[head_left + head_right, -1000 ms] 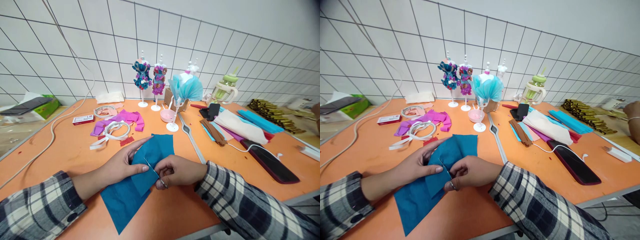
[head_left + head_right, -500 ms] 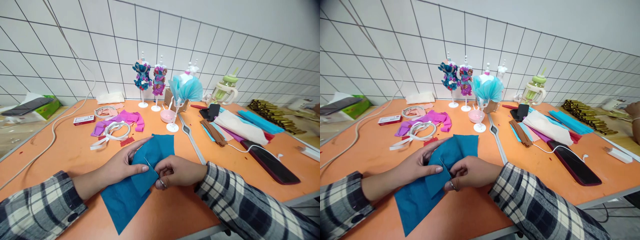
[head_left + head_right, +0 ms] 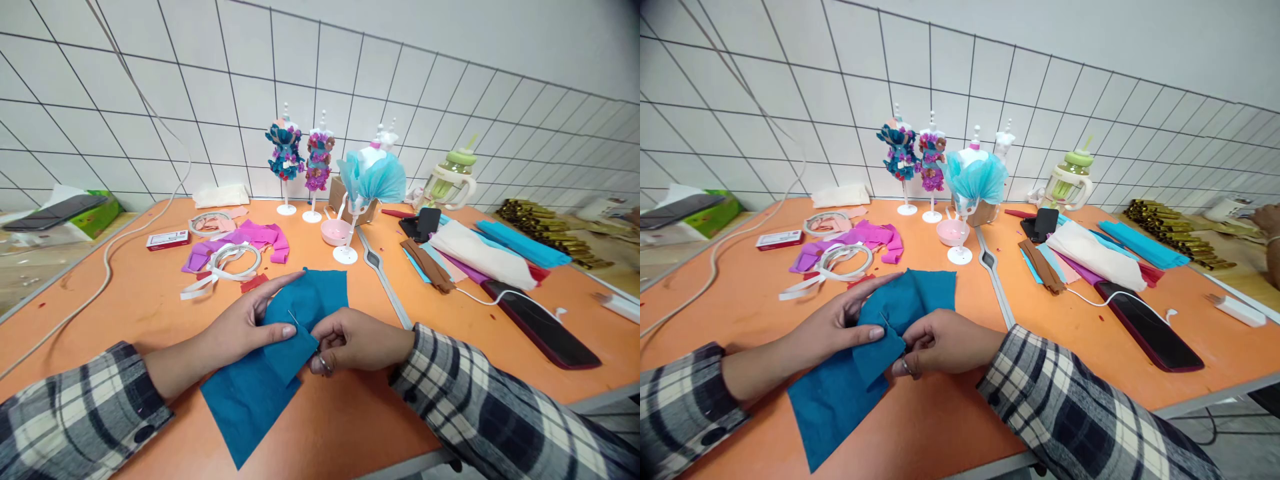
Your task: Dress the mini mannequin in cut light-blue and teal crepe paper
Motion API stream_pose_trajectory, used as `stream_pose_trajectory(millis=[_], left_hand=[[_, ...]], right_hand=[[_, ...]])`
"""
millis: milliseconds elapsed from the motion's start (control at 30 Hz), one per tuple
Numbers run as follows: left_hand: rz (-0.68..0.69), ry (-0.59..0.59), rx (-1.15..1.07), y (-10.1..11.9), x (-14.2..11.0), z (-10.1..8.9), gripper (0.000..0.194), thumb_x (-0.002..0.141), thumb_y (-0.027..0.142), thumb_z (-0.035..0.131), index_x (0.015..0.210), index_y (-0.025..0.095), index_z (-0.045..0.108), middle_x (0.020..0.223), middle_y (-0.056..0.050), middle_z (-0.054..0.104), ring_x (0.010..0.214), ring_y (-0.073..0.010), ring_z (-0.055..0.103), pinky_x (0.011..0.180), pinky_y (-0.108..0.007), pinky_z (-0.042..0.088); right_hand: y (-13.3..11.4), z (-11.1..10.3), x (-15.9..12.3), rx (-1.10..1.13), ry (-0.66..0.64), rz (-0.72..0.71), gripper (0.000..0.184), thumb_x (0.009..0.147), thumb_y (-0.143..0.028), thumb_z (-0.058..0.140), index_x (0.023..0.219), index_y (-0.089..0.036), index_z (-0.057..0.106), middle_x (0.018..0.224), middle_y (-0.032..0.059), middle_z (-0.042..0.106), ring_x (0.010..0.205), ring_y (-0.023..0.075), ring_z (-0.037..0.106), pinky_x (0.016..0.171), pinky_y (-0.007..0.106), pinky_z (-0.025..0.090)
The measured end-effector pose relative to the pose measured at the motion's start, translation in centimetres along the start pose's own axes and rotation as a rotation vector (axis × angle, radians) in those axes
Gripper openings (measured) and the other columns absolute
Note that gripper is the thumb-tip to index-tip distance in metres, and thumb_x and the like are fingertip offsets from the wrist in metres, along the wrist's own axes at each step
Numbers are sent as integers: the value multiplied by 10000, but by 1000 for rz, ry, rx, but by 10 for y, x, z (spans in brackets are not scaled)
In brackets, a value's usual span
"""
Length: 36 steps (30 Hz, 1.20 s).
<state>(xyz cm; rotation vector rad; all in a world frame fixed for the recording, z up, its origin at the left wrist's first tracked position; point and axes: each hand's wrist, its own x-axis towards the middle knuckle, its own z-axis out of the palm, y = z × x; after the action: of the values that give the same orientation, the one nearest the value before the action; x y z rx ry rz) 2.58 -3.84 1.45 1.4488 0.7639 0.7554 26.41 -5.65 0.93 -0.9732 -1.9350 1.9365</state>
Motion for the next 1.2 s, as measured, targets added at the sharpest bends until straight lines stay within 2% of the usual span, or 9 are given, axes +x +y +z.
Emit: stream_pose_trajectory(millis=[100,167,233,300,533,800,967,1100,1200], left_hand=[[-55,56,-68,0,1,-2,626,804,408,823,1345,244,555,897,-30,770,737,-213,723,645,-278,576],[-81,102,-108,-1,2,-4,417,819,444,803,1124,224,624,745,14,723,624,-175,671,574,-252,541],[-103,122,-111,-2,3,-5,327,812,461,805,900,194,637,692,17,695,593,-156,639,555,-237,521],[-133,96,-100,-3,4,-5,328,799,454,818,805,176,643,708,-2,711,623,-163,652,585,-247,534],[-162,79,-153,-4,1,-5,304,805,437,812,906,174,697,840,-44,778,712,-214,712,680,-313,580],[-145,107,-59,-3,3,-5,387,823,530,775,924,170,675,832,-28,741,734,-194,683,667,-280,565],[-75,206,-81,-1,4,-4,397,838,539,763,998,196,645,760,33,679,645,-123,614,599,-210,524],[-81,78,-105,-2,4,-4,522,743,503,859,1073,198,592,862,-1,729,756,-171,682,657,-251,578],[-131,82,-71,-2,4,-5,577,720,400,894,1131,202,541,858,-7,748,754,-186,708,655,-268,600]], right_hand=[[-3,0,0,17,51,-26,480,691,-554,859,906,-136,759,724,5,667,640,106,572,595,199,418],[-6,1,0,44,88,-44,470,678,-545,870,868,-134,746,713,-6,656,618,95,545,588,201,407],[-8,1,0,59,110,-51,462,667,-535,879,841,-133,732,711,-15,646,610,87,521,587,203,399],[-8,1,0,56,106,-45,459,664,-535,880,830,-135,727,718,-14,651,622,91,532,597,205,407],[-5,0,1,61,81,-38,467,682,-545,868,860,-137,724,719,-1,658,641,106,576,615,211,435],[-3,-2,-1,46,31,-33,449,716,-538,853,852,-138,702,748,9,671,680,113,593,622,202,432],[-4,0,-1,89,47,-48,437,711,-519,860,824,-137,681,741,10,673,666,112,614,618,201,437],[-4,0,-1,71,88,-41,448,701,-521,866,820,-133,674,704,-7,641,630,93,564,583,191,399],[-4,0,-1,46,94,-39,449,698,-514,870,821,-129,674,687,-11,629,608,85,541,561,187,380]])
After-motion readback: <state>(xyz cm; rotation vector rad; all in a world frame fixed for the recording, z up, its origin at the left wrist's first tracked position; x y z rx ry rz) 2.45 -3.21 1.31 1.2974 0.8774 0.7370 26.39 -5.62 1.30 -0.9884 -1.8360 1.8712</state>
